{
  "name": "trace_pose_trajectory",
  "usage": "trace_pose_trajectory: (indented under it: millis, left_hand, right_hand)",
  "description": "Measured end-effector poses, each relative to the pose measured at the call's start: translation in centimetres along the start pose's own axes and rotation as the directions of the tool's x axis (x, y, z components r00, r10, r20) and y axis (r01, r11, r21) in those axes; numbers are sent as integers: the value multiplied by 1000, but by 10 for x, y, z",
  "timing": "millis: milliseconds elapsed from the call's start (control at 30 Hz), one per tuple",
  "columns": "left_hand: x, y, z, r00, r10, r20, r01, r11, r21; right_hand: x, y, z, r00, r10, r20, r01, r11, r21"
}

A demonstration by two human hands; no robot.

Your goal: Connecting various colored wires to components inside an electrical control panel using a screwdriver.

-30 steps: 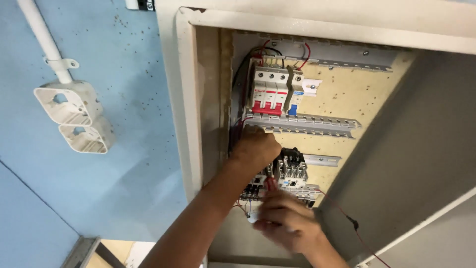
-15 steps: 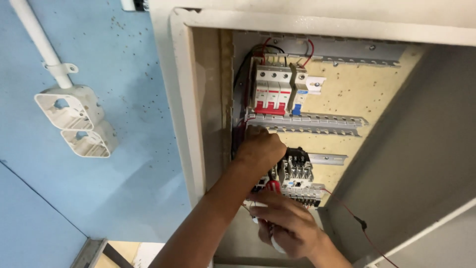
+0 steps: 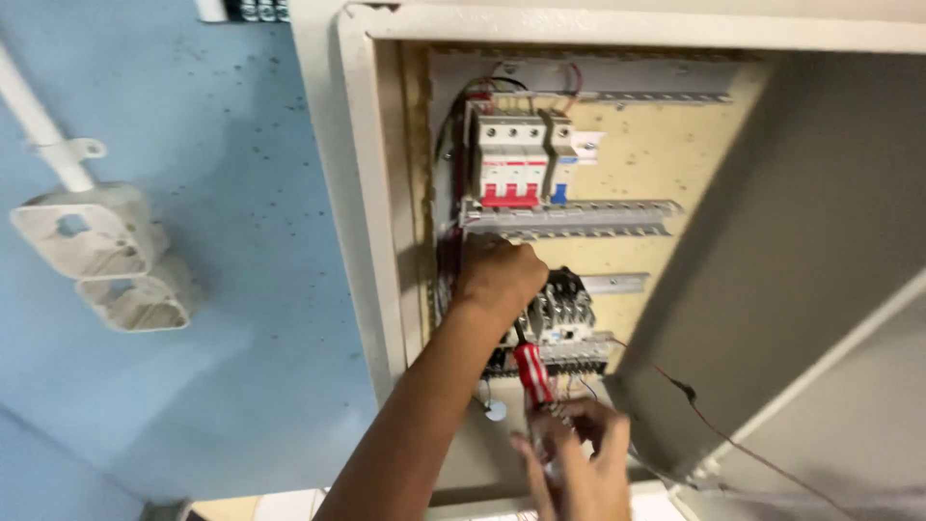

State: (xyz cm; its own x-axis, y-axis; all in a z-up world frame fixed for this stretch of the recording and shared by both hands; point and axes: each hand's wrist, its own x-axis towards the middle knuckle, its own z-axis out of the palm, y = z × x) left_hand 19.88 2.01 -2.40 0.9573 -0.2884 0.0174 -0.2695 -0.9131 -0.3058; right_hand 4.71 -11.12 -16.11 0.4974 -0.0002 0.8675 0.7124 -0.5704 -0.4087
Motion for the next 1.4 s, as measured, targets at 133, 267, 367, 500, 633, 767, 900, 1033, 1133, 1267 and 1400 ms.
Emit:
trace_pose_trajectory:
  millis: [133,267,367,500,633,767,900,1033,1133,1267,1400]
  left_hand:
    - [-10,5,-4,996,-47,79,45,998,34]
    - [-8,4,-9,991,-69,119,68,998,10]
    - [3,3,9,998,-40,46,36,995,89]
    - [21,4,56,956,-273,-108,176,828,-533]
    - [9,3,43,961,-259,-92,178,843,-507]
    - [-1,9,39,970,-226,-94,165,887,-432]
    - [8,8,35,961,-259,-97,198,889,-413]
    - [8,6,31,961,-271,-47,214,844,-492]
    - [0,9,26,959,-279,-48,222,846,-485]
    - [0,7,33,963,-262,-65,207,871,-445]
    - [-8,7,19,956,-277,-93,209,872,-442]
  right_hand:
    - [24,-7,-20,926,53,374,102,918,-383]
    - [36,-29,-10,737,215,641,294,752,-590]
    - [48,-24,7,602,492,629,-116,833,-541]
    - [93,-52,-28,456,695,556,-844,536,23]
    - [96,-39,-37,396,714,578,-818,561,-132]
    - [66,-37,-28,833,244,496,209,692,-691]
    - [49,-36,-2,755,180,630,435,582,-687]
    - [75,-51,-3,483,718,502,-603,688,-403]
    - [75,-50,-10,342,771,538,-859,488,-154]
    - [52,-52,-17,771,419,480,-21,770,-637]
    - [34,-49,-9,737,247,629,370,632,-681]
